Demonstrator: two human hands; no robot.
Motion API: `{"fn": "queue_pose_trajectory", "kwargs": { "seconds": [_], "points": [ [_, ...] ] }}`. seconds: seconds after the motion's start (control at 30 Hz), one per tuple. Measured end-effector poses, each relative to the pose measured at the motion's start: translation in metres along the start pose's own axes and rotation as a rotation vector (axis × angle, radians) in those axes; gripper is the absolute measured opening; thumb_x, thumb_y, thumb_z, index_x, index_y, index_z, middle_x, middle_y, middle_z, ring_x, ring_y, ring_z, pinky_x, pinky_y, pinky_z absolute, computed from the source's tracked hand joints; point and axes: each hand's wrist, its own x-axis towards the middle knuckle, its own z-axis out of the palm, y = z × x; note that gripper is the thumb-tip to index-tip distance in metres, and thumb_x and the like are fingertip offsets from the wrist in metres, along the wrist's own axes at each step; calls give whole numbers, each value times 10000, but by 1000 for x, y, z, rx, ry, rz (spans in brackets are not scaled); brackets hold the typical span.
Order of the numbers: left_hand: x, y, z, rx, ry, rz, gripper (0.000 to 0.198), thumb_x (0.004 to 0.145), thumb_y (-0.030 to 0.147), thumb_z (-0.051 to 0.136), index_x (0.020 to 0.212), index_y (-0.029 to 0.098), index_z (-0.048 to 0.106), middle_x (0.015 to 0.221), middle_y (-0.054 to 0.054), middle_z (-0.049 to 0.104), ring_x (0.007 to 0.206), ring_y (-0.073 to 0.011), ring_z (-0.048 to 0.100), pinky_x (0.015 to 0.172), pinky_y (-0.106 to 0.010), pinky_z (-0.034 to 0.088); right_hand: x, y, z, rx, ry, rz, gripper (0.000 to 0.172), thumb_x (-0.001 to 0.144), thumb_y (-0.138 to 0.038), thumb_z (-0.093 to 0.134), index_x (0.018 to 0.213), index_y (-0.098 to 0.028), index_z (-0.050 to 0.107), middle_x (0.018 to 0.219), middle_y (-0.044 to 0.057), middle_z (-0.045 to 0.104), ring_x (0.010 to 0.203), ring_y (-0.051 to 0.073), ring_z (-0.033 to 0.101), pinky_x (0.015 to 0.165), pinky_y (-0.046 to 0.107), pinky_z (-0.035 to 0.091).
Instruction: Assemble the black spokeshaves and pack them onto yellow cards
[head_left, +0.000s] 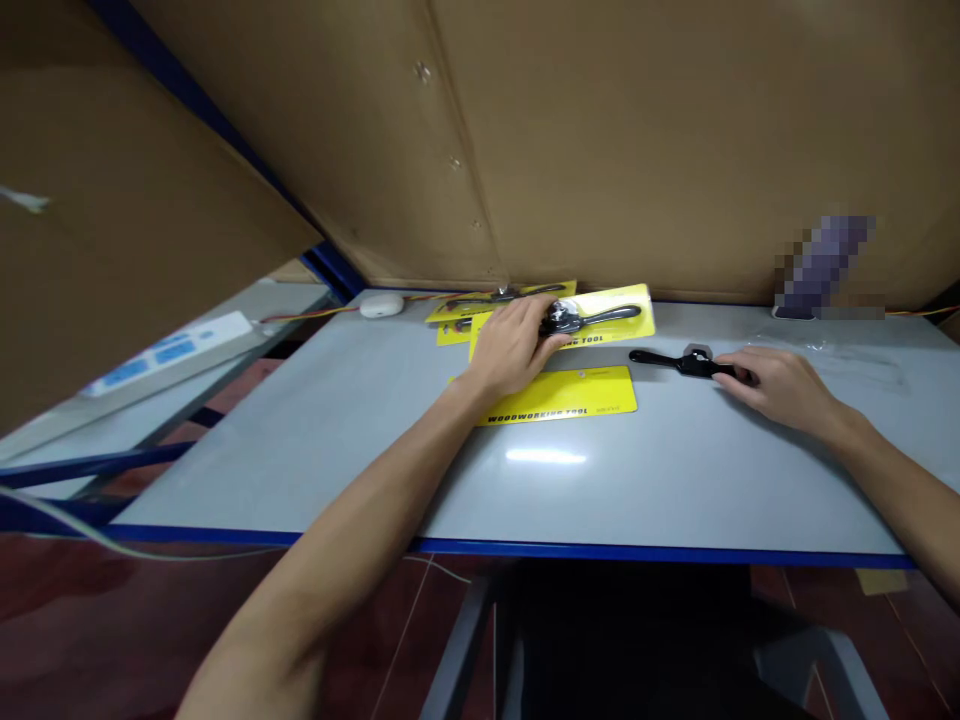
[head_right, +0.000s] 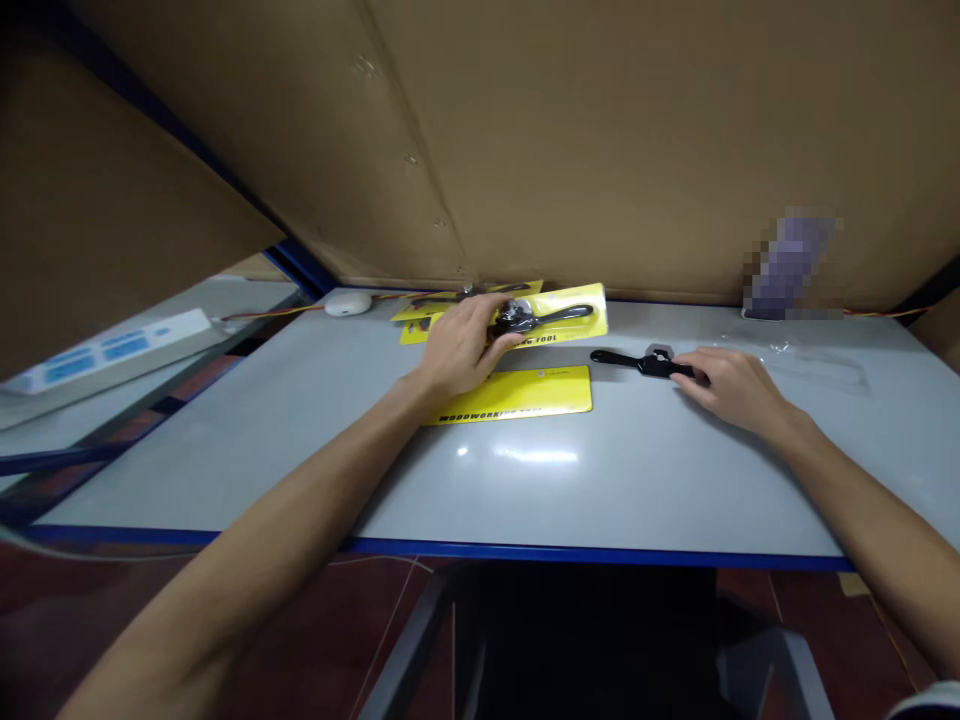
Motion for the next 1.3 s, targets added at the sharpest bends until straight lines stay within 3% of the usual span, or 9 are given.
{"fn": "queue_pose_trajectory", "kwargs": {
  "seconds": [0.2, 0.3, 0.37, 0.43, 0.6, 0.83, 0.97, 1.13, 1.3],
  "points": [
    [-2, 48, 0, 4, 32, 313, 684, 1045, 690, 358, 1303, 116, 627, 1264, -177, 735, 1176, -307, 693, 975, -427, 535, 1, -21, -8, 53, 381, -98, 280, 987, -314, 543, 775, -270, 720, 786, 20, 787, 879, 273, 766, 984, 547, 510],
    [-10, 79, 6, 37, 9, 470, 637, 1068, 641, 359, 1293, 116, 643, 1251, -151, 754, 1160, -289, 714, 941, -409, 559, -5, -36, -13, 149, 464, -136, 239, 981, -262, 533, 883, -280, 751, 862, 21, 811, 983, 291, 788, 1045, 577, 539],
    [-18, 98, 9, 66, 42, 502, 571, 1089, 562, 388, 1267, 89, 655, 1252, -147, 758, 1146, -283, 725, 906, -389, 574, -9, -50, -14, 194, 418, -144, 247, 981, -260, 554, 1142, -273, 742, 1016, 44, 822, 1079, 293, 773, 1008, 527, 599],
    [-25, 113, 9, 65, 99, 530, 531, 1091, 519, 422, 1243, 74, 668, 1232, -151, 766, 1128, -276, 733, 893, -376, 579, -14, -67, -14, 230, 297, -179, 490, 967, -257, 606, 1455, -238, 568, 1161, 83, 801, 1078, 268, 776, 944, 439, 646],
    [-35, 133, 6, 28, 152, 580, 446, 1082, 437, 466, 1194, 67, 688, 1156, -170, 779, 1124, -276, 733, 838, -366, 576, -14, -91, -6, 233, 88, -371, 805, 917, -344, 694, 1619, -182, 334, 1487, 189, 614, 1361, 347, 612, 1063, 525, 586],
    [-30, 131, 6, -38, 45, 631, 441, 1066, 441, 445, 1265, 98, 636, 1167, -163, 758, 1050, -270, 719, 794, -372, 567, -12, -82, -3, 229, -139, -252, 730, 928, -460, 705, 1554, -187, 448, 1285, 147, 739, 1082, 298, 740, 878, 449, 629],
    [-19, 111, -5, -192, 31, 634, 369, 979, 316, 442, 1229, 144, 651, 1166, -126, 753, 1058, -254, 692, 854, -381, 561, -11, -75, -1, 190, -168, -267, 721, 927, -535, 700, 1513, -158, 513, 1069, 131, 760, 910, 290, 720, 774, 445, 606],
    [-3, 63, -13, -123, 33, 291, 320, 916, 180, 410, 1032, 185, 709, 863, -67, 740, 788, -223, 656, 736, -365, 518, -8, -76, -5, 163, -263, -302, 623, 886, -588, 738, 1363, -197, 653, 1260, 145, 705, 1117, 321, 678, 951, 507, 567],
    [0, 42, -4, -100, -130, 80, 342, 876, 230, 429, 1039, 170, 724, 865, -76, 758, 835, -243, 686, 713, -350, 494, -11, -81, -7, 190, -285, -273, 523, 912, -503, 724, 1333, -196, 675, 1356, 139, 697, 1209, 317, 662, 1019, 505, 545]
  ]
}}
